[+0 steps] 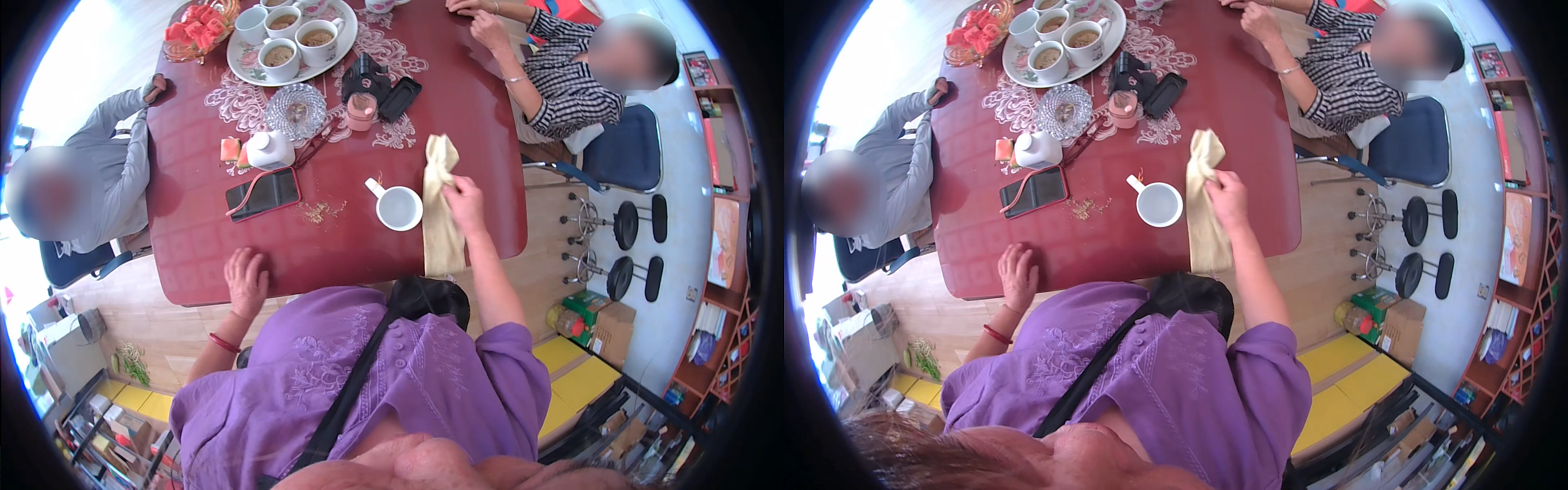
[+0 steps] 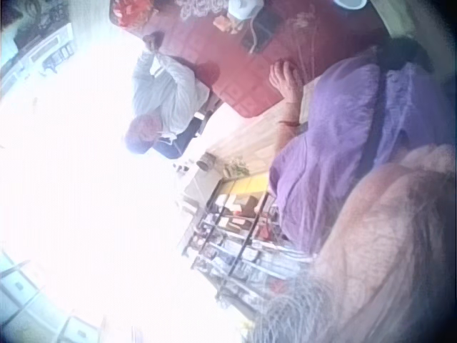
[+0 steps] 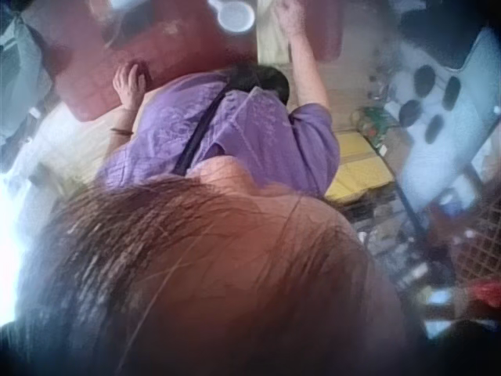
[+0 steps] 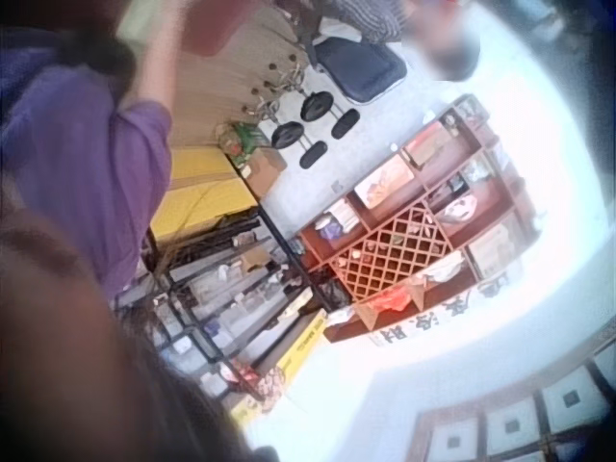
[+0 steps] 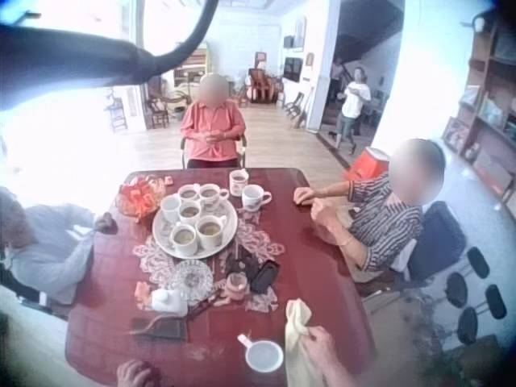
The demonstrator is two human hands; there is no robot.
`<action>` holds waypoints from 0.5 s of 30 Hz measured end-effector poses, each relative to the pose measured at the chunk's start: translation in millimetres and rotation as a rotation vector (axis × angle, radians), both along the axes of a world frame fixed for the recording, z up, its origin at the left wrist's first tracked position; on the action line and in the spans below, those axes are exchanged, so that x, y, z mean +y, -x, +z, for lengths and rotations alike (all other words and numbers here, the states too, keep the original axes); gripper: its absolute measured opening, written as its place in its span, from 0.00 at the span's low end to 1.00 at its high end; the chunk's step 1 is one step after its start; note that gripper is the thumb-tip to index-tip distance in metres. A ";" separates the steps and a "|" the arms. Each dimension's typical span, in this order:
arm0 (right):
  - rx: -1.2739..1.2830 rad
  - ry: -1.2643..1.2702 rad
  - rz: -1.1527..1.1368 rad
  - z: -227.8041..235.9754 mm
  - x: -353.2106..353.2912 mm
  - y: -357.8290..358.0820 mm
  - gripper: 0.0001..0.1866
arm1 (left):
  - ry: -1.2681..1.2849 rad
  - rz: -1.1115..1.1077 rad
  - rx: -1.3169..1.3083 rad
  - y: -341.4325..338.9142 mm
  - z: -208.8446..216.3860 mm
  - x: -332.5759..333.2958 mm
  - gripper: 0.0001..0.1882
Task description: The person wipes the inside and outside of a ceramic mug with a cloth while sitting at a table with other people, then picks up a glass plate of sliced watermelon and offers it to the others.
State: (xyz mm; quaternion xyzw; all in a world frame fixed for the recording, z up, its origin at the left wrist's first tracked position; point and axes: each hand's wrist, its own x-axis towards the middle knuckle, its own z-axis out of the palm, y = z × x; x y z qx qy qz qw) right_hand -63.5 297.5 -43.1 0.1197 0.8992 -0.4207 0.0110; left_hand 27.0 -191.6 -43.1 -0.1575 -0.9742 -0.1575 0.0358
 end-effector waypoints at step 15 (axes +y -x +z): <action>0.247 0.142 0.117 44.2 -19.8 14.1 0.17 | -0.738 -0.227 0.219 96.0 128.4 119.1 0.11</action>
